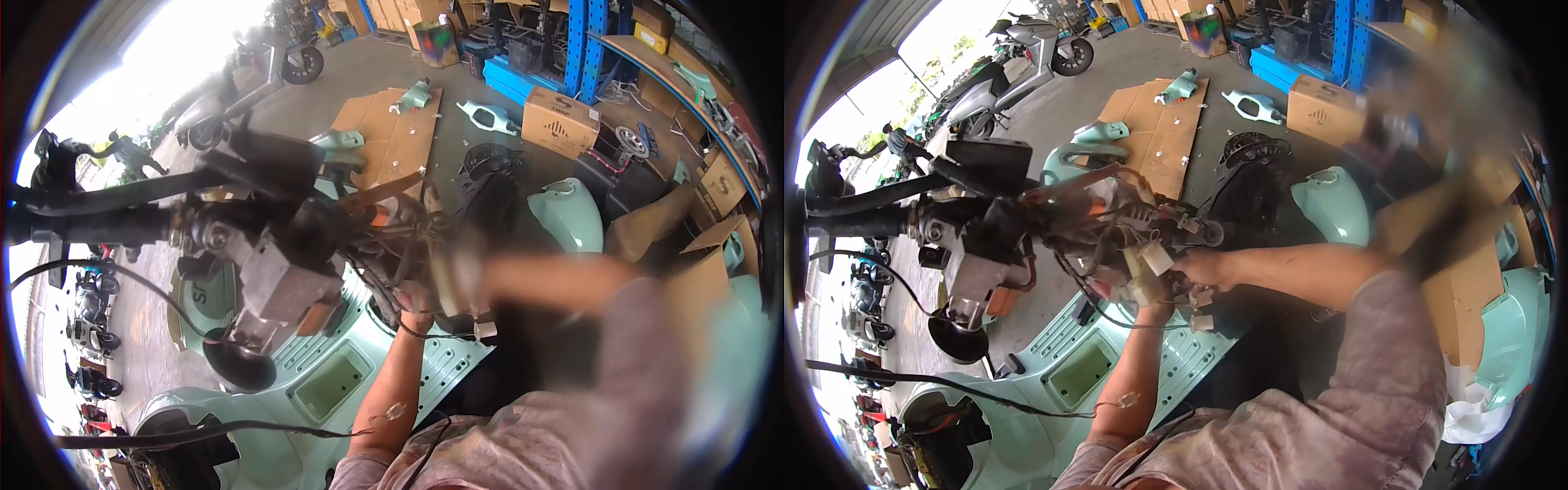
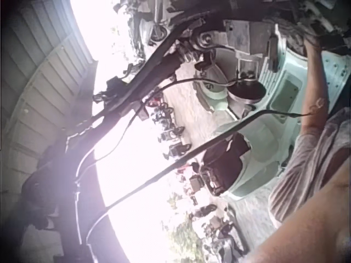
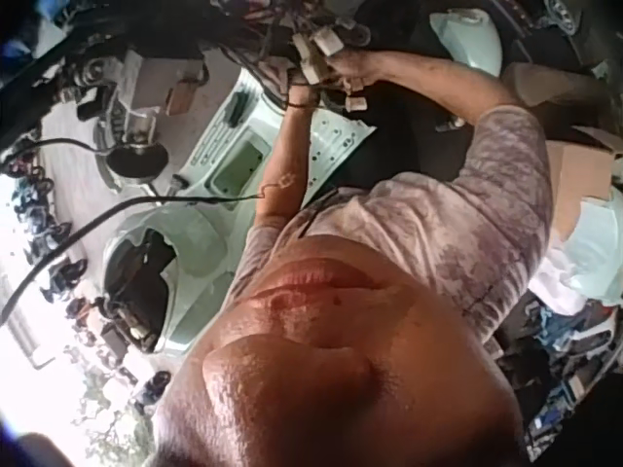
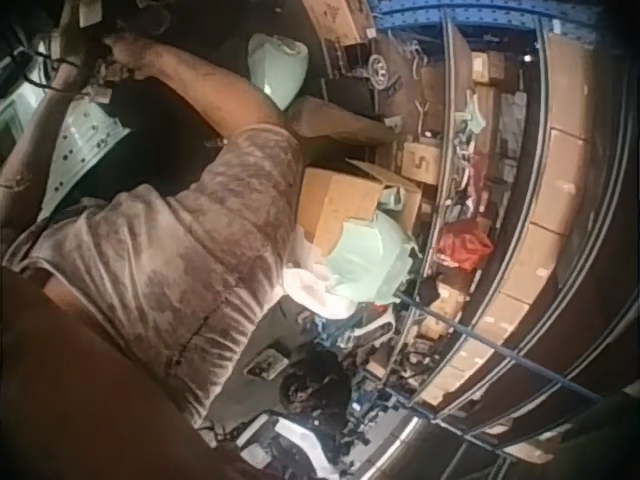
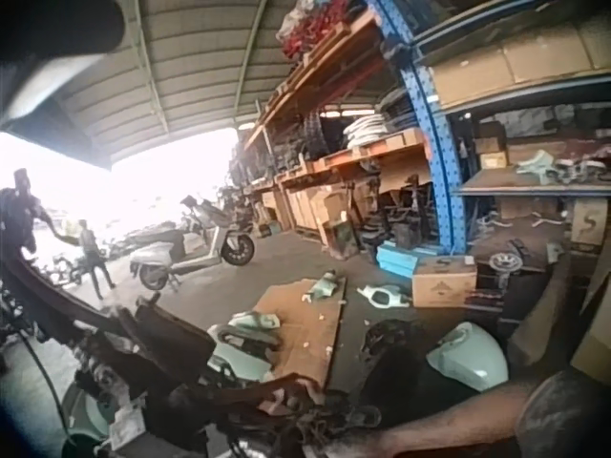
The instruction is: The person uses a wrench to work on the electrical wiring and internal components under the front cowl of a light green scooter. They manipulate various wires and connectors by hand while accessing the assembly inside the frame.
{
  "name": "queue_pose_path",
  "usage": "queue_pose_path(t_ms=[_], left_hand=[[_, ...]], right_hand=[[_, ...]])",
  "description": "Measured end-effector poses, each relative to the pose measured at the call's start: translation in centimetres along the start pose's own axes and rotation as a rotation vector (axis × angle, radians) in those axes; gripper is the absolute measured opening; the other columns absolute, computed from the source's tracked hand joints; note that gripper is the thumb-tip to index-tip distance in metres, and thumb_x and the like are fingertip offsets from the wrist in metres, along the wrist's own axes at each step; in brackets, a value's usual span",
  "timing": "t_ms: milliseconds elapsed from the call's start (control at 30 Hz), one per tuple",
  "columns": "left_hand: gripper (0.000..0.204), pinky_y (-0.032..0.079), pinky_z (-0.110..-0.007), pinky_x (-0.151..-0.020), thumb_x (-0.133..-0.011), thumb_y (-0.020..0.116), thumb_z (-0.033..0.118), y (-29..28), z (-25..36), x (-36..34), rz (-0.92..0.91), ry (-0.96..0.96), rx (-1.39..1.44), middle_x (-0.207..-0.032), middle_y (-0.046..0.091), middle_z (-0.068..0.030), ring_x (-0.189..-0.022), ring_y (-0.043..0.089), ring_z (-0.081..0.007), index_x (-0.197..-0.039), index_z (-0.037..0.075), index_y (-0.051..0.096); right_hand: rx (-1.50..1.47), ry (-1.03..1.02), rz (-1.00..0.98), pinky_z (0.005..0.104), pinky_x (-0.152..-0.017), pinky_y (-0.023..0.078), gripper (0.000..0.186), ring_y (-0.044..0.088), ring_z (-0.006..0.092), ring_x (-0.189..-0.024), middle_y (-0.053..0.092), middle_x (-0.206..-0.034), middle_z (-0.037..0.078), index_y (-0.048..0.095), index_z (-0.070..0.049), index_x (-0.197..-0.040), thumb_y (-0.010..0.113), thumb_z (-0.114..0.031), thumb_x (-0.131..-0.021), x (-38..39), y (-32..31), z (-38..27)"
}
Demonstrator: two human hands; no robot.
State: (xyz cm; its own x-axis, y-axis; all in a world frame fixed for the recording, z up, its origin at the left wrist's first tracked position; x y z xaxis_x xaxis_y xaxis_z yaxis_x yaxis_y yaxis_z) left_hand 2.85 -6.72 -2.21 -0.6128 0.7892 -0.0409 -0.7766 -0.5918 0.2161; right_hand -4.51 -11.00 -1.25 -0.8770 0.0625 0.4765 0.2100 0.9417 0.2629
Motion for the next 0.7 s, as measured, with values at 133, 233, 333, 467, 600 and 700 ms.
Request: queue_pose_path(t_ms=[133, 233, 333, 467, 600, 700], left_hand=[[0.032, 0.046, -0.029, -0.065, -0.094, 0.034, 0.026, 2.4, 1.2, -0.6, -0.139, 0.055, -0.322, -0.102, 0.056, -0.0057, -0.082, 0.056, -0.0151, -0.115, 0.004, 0.046], [0.028, 0.046, -0.029, -0.062, -0.093, 0.036, 0.023, 1.9, 0.6, -0.7, -0.043, 0.09, -0.231, -0.093, 0.056, -0.0059, -0.076, 0.055, -0.0142, -0.108, 0.002, 0.048], [0.022, 0.045, -0.027, -0.06, -0.093, 0.038, 0.021, 2.0, 2.5, -0.7, -0.065, 0.339, -0.582, -0.085, 0.055, -0.0062, -0.073, 0.054, -0.0128, -0.098, 0.003, 0.049], [0.025, 0.046, -0.027, -0.059, -0.092, 0.042, 0.028, 0.7, -1.3, -2.3, -0.037, 0.249, -0.381, -0.085, 0.058, -0.0056, -0.071, 0.056, -0.0142, -0.098, 0.007, 0.053], [0.024, 0.045, -0.031, -0.068, -0.088, 0.043, 0.014, 0.3, -2.9, -2.7, -0.075, 0.143, -0.333, -0.093, 0.056, -0.0113, -0.081, 0.054, -0.0218, -0.107, 0.002, 0.051], [0.03, 0.046, -0.028, -0.063, -0.09, 0.045, 0.031, -0.1, -2.3, -3.0, 0.004, 0.146, -0.184, -0.085, 0.059, -0.0067, -0.075, 0.057, -0.0163, -0.101, 0.005, 0.055]], right_hand=[[0.036, -0.034, 0.042, 0.0195, -0.035, 0.026, 0.026, 0.031, 0.0064, -0.046, 0.038, -0.064, 0.0, 0.048, -0.007, -0.09, 0.045, -0.033, -0.091, 2.7, -0.6, -1.2], [0.123, -0.028, -0.033, 0.0187, -0.033, 0.025, 0.019, 0.03, 0.0058, -0.044, 0.036, -0.061, -0.002, 0.046, -0.011, -0.095, 0.044, -0.029, -0.091, 1.9, -1.4, -0.3], [0.438, 0.105, 0.016, 0.022, -0.041, 0.036, 0.028, 0.042, 0.0064, -0.058, 0.044, -0.076, 0.0, 0.048, -0.012, -0.11, 0.046, -0.03, -0.089, 3.2, -1.7, -0.7], [0.458, 0.146, -0.158, 0.0181, -0.033, 0.026, 0.024, 0.034, 0.0037, -0.045, 0.037, -0.062, -0.004, 0.049, -0.012, -0.105, 0.047, -0.031, -0.09, 3.5, -2.8, -1.1], [0.468, 0.264, -0.31, 0.0162, -0.031, 0.022, 0.02, 0.027, 0.0017, -0.039, 0.028, -0.052, -0.008, 0.041, -0.015, -0.08, 0.044, -0.03, -0.093, 4.9, -2.4, -2.3], [0.447, 0.287, -0.328, 0.016, -0.03, 0.023, 0.024, 0.028, 0.0013, -0.039, 0.029, -0.052, -0.008, 0.039, -0.014, -0.076, 0.044, -0.031, -0.093, 5.0, -3.0, -2.9]])
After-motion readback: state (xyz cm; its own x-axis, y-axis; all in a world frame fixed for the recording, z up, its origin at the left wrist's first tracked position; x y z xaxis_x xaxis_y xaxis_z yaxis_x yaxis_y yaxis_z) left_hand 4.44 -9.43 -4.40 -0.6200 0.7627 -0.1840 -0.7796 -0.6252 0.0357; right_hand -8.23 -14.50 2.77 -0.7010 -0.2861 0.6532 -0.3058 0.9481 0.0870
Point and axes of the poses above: each hand's wrist, its own x-axis away from the middle knuckle, its own y-axis out of the palm, z = x × y, the point moved 9 cm from there along -x, towards the middle knuckle
